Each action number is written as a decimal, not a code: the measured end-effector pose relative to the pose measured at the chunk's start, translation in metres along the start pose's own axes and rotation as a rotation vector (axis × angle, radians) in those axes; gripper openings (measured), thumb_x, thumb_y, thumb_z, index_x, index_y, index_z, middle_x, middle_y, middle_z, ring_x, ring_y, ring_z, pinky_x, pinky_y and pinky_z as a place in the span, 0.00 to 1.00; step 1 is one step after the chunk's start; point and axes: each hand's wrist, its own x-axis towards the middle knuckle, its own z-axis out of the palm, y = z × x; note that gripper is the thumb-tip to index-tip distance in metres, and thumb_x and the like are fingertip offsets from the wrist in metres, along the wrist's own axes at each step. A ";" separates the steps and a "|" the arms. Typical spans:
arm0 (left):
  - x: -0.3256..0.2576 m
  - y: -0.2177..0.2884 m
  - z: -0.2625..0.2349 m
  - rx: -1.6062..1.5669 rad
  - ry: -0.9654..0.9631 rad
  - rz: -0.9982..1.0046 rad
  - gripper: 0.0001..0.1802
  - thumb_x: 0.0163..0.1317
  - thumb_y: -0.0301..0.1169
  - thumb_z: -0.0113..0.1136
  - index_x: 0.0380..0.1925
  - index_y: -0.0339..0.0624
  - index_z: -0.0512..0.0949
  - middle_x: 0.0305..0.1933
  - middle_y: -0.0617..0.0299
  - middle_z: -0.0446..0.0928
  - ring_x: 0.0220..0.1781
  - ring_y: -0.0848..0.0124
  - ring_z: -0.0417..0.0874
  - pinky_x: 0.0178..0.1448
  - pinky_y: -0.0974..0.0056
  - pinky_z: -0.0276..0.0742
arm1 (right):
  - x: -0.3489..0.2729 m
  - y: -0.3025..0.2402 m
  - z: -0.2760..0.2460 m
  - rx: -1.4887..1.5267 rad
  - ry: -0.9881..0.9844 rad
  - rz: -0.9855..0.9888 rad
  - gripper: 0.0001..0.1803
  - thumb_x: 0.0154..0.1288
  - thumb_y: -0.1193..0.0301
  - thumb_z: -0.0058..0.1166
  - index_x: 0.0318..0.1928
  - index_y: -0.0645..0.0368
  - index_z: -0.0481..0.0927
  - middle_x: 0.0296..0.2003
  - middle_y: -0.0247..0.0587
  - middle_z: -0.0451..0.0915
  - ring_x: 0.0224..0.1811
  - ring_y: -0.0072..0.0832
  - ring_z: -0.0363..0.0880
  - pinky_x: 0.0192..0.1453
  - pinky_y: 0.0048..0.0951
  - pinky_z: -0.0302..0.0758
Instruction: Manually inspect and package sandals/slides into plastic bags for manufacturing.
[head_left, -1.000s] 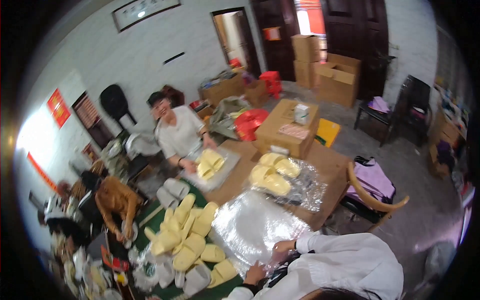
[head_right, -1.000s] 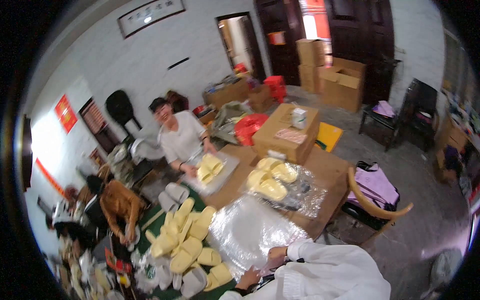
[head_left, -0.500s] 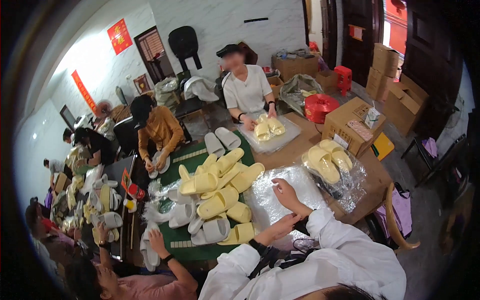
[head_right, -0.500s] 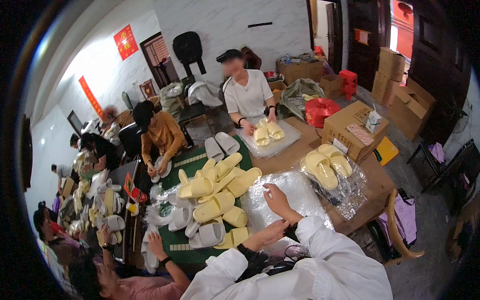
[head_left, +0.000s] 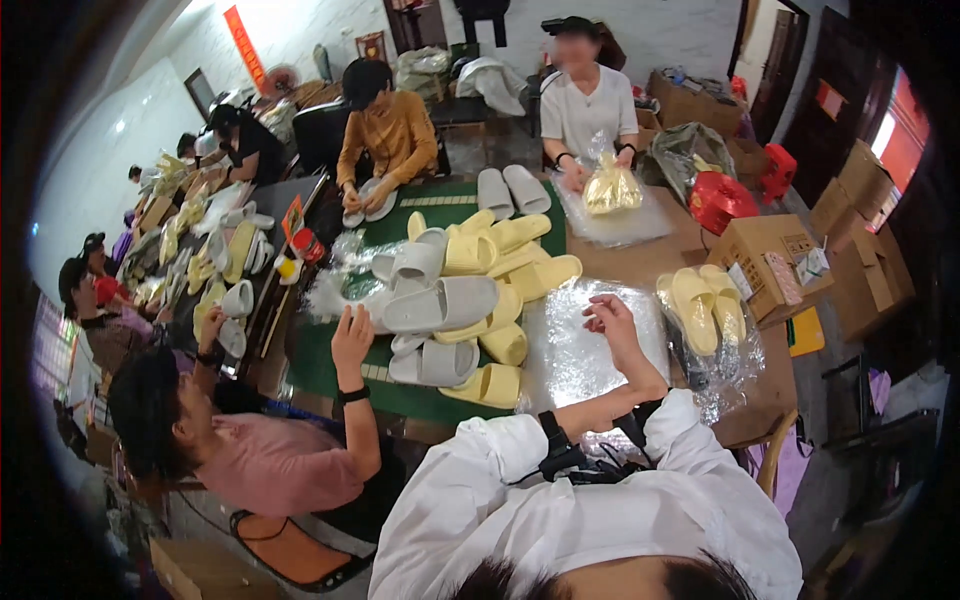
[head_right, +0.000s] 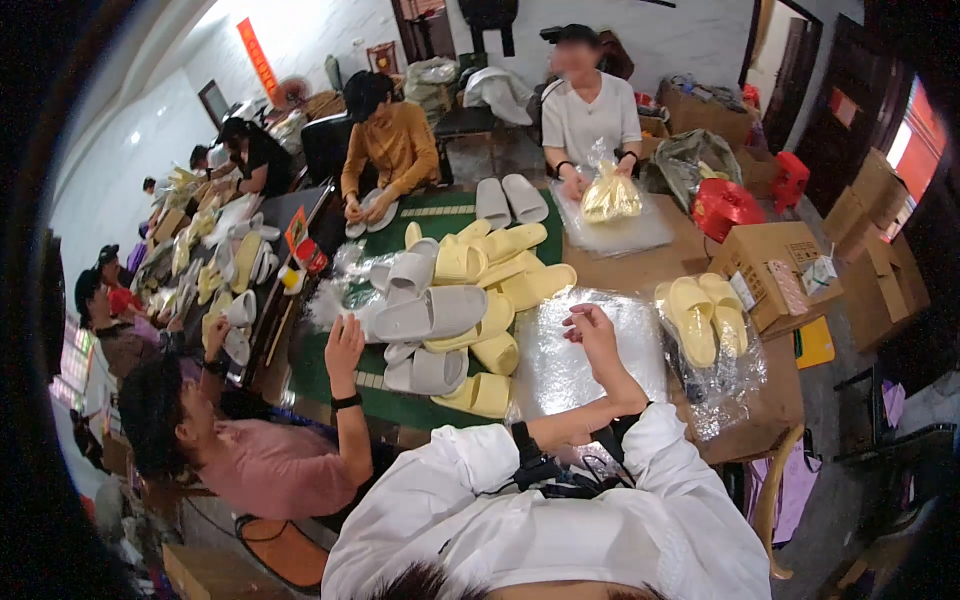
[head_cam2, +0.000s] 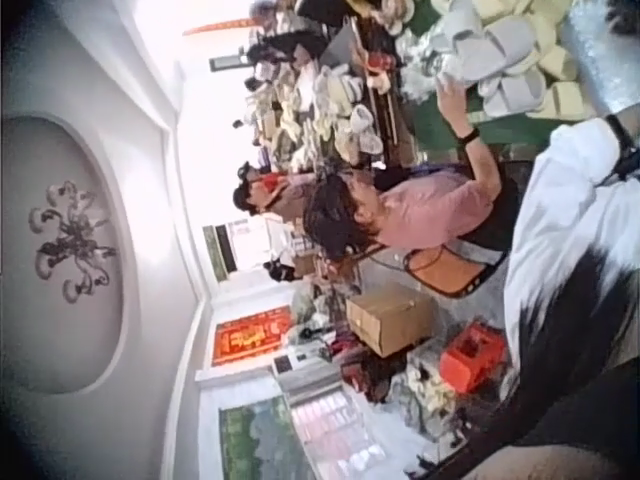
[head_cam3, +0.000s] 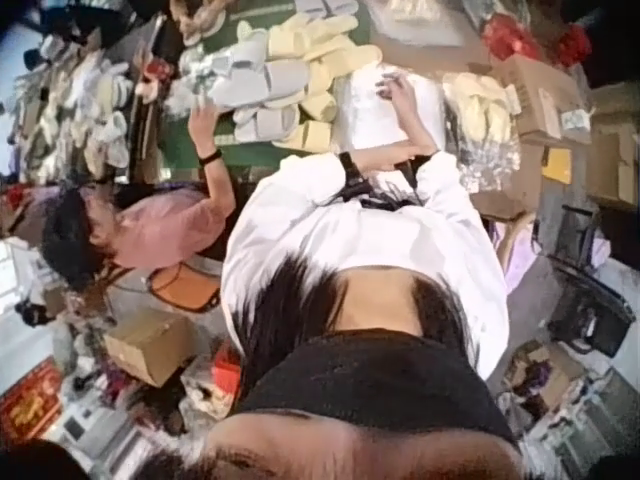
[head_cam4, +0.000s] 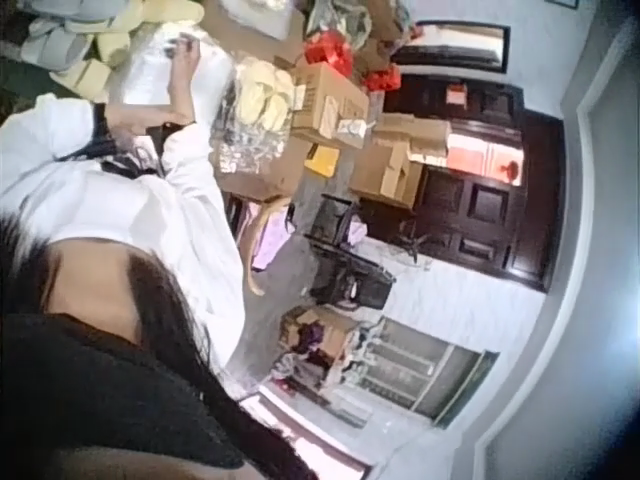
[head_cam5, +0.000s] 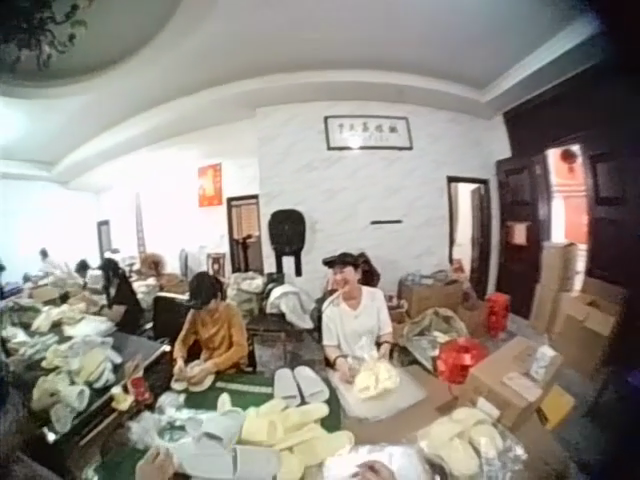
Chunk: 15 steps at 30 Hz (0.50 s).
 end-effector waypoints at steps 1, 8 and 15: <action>-0.007 0.011 0.012 -0.012 0.010 0.000 0.33 0.54 0.46 0.56 0.55 0.38 0.61 0.52 0.62 0.69 0.50 0.72 0.71 0.52 0.68 0.68 | 0.002 0.003 -0.005 -0.382 0.059 -0.226 0.08 0.58 0.74 0.45 0.39 0.61 0.71 0.32 0.40 0.75 0.28 0.25 0.73 0.35 0.24 0.71; -0.013 0.011 0.011 0.617 0.060 0.063 0.36 0.58 0.53 0.47 0.52 0.29 0.65 0.53 0.52 0.69 0.54 0.65 0.69 0.57 0.67 0.62 | -0.028 -0.014 0.009 -0.993 -0.296 -0.348 0.14 0.61 0.71 0.46 0.47 0.60 0.69 0.35 0.43 0.75 0.35 0.27 0.74 0.40 0.27 0.71; -0.053 0.099 -0.021 0.317 0.284 0.556 0.10 0.58 0.30 0.48 0.37 0.39 0.74 0.34 0.63 0.77 0.31 0.76 0.76 0.36 0.71 0.71 | -0.048 0.003 -0.027 -0.297 -0.500 0.229 0.29 0.65 0.52 0.37 0.58 0.59 0.58 0.51 0.42 0.68 0.46 0.27 0.72 0.52 0.30 0.68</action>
